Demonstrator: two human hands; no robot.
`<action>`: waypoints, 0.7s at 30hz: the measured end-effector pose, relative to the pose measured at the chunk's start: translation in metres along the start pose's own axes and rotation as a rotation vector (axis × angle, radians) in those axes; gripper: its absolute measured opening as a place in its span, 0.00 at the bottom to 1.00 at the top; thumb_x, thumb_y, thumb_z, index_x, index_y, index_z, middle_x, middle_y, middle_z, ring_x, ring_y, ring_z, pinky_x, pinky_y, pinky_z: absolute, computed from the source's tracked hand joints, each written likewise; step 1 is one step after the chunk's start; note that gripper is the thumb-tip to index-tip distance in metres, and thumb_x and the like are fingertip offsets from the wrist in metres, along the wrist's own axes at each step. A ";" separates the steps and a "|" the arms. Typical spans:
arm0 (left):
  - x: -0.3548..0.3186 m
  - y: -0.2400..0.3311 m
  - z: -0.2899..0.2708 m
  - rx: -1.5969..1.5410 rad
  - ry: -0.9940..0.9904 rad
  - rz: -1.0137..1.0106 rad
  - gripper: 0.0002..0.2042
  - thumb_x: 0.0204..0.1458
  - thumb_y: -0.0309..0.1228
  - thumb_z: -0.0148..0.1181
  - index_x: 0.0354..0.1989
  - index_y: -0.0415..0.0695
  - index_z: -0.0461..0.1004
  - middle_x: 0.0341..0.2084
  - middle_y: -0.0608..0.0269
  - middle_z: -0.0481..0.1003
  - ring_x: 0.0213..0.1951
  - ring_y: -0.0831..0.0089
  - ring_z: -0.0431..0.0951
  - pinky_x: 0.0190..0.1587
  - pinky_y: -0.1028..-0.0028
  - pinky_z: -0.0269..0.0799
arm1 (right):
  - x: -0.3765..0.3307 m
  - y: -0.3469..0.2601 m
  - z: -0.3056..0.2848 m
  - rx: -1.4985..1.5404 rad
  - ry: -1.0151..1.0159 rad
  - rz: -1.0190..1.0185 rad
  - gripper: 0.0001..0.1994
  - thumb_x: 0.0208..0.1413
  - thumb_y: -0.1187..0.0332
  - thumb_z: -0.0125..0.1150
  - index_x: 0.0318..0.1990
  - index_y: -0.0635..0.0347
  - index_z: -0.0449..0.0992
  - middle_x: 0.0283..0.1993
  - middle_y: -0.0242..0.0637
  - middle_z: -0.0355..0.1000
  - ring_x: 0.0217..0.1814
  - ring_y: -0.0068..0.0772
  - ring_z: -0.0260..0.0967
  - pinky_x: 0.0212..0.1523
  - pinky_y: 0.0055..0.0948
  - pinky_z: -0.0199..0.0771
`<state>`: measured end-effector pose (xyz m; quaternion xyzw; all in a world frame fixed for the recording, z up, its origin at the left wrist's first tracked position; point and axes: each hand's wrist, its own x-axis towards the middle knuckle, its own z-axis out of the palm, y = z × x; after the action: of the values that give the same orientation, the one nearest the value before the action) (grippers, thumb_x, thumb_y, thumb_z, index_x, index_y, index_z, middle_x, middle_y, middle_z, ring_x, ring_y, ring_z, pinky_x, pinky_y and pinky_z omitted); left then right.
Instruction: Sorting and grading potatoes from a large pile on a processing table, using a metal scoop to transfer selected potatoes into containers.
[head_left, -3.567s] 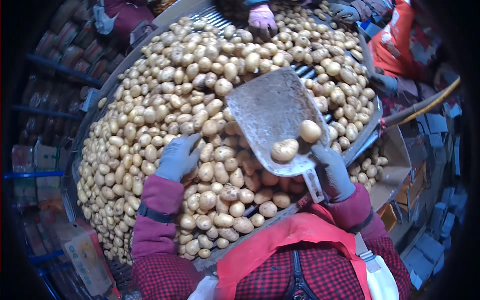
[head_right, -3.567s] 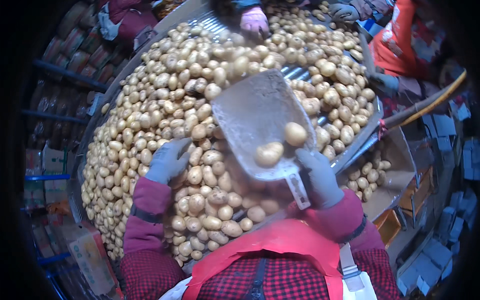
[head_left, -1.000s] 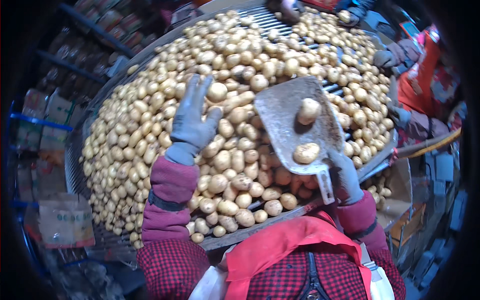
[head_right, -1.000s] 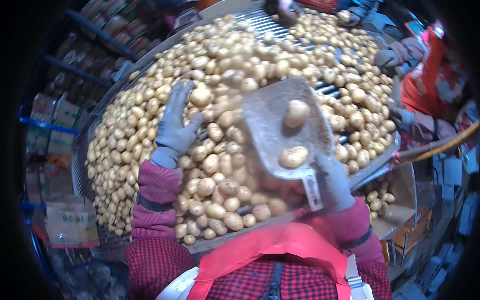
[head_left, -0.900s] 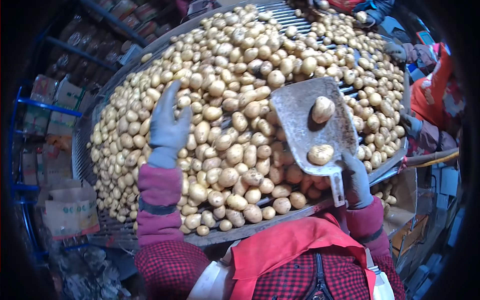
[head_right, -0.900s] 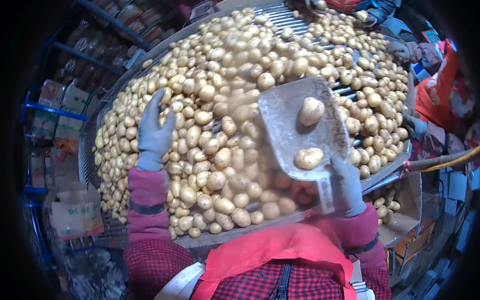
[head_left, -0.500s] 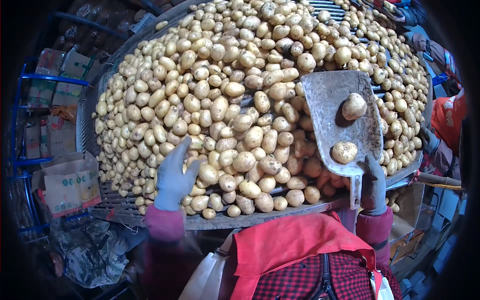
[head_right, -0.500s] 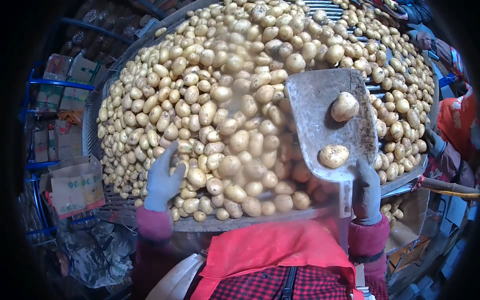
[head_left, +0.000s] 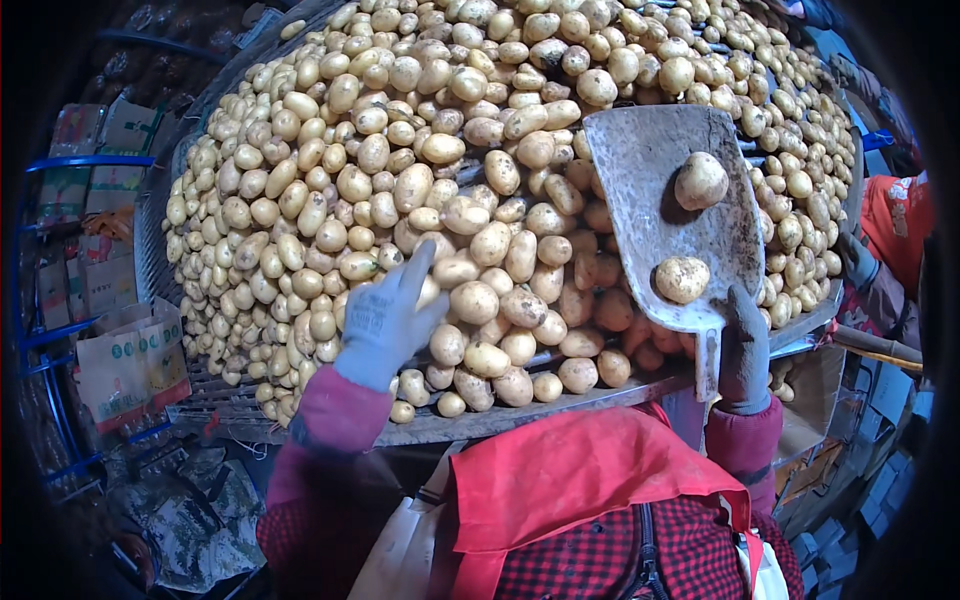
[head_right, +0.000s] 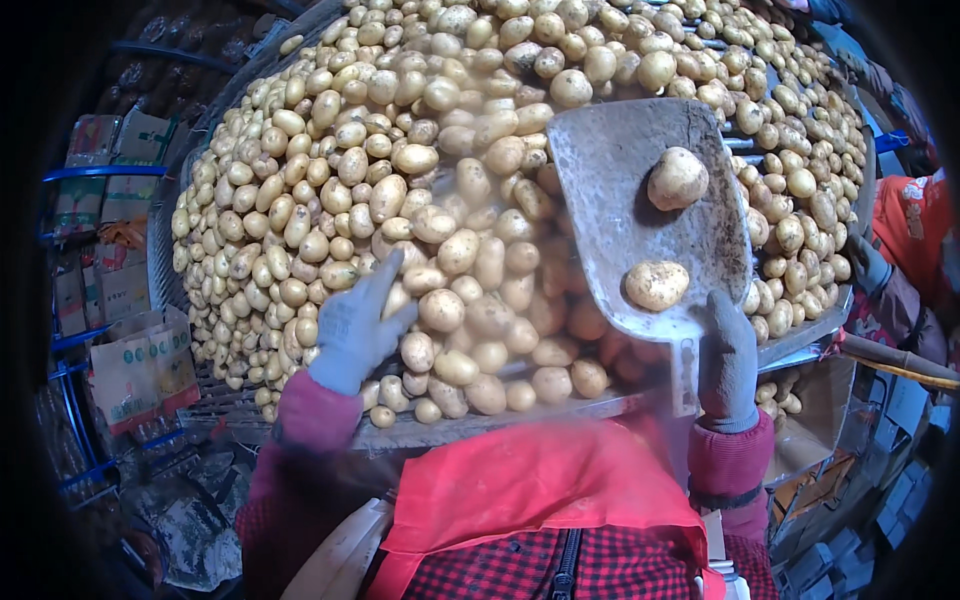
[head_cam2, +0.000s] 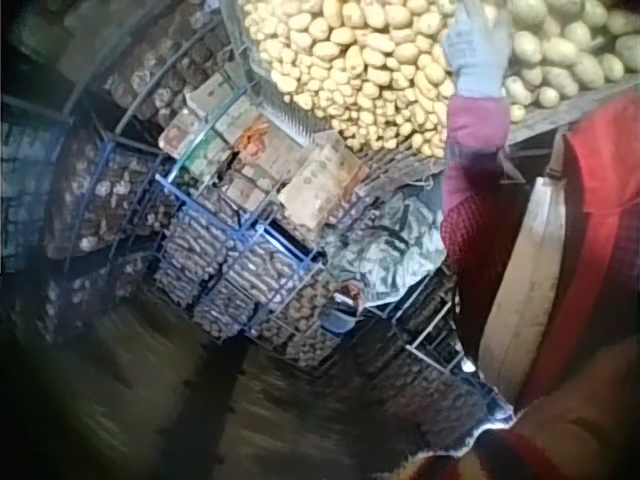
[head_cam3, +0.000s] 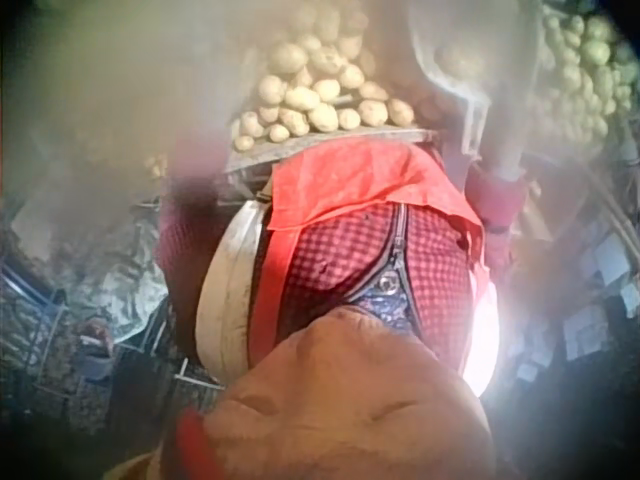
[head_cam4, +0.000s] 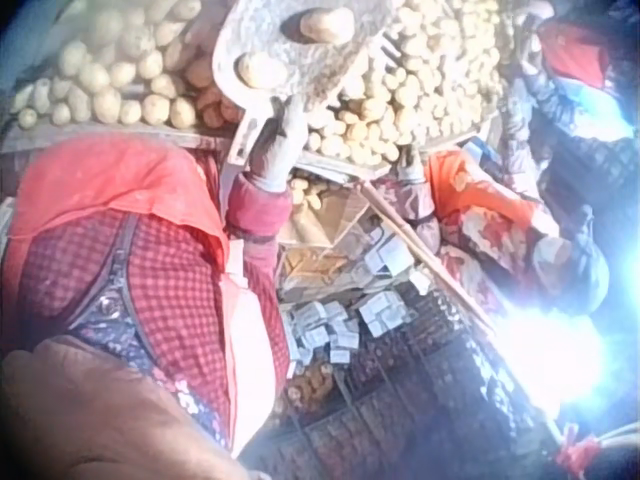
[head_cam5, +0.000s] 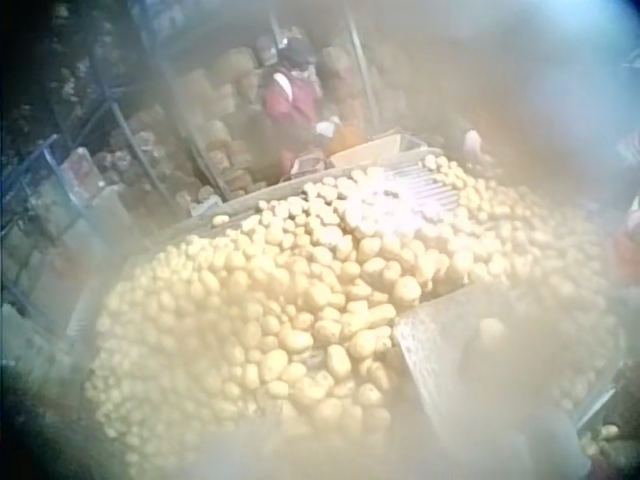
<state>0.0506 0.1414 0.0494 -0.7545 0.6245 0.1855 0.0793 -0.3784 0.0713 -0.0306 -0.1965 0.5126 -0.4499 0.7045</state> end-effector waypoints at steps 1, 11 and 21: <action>0.014 0.009 -0.001 -0.024 -0.021 -0.032 0.36 0.54 0.45 0.63 0.72 0.58 0.58 0.53 0.52 0.75 0.49 0.51 0.78 0.50 0.55 0.74 | 0.001 0.001 -0.003 -0.005 0.010 -0.004 0.17 0.66 0.61 0.57 0.51 0.67 0.75 0.47 0.36 0.76 0.49 0.28 0.72 0.52 0.28 0.71; 0.085 0.005 -0.006 -0.281 0.532 0.098 0.32 0.57 0.44 0.61 0.70 0.51 0.62 0.60 0.46 0.71 0.63 0.50 0.69 0.64 0.57 0.65 | 0.000 -0.006 0.014 0.013 -0.021 0.038 0.17 0.69 0.59 0.53 0.52 0.65 0.75 0.46 0.36 0.76 0.46 0.28 0.74 0.49 0.28 0.75; -0.048 -0.063 0.022 -0.135 0.730 0.020 0.28 0.51 0.35 0.66 0.62 0.43 0.71 0.58 0.47 0.72 0.58 0.50 0.73 0.61 0.56 0.66 | -0.002 -0.006 0.015 0.051 -0.021 0.102 0.15 0.68 0.58 0.53 0.49 0.61 0.74 0.40 0.36 0.76 0.38 0.30 0.75 0.37 0.29 0.76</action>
<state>0.1011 0.2056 0.0406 -0.7685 0.6053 -0.0542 -0.2002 -0.3681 0.0671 -0.0189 -0.1567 0.5029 -0.4242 0.7366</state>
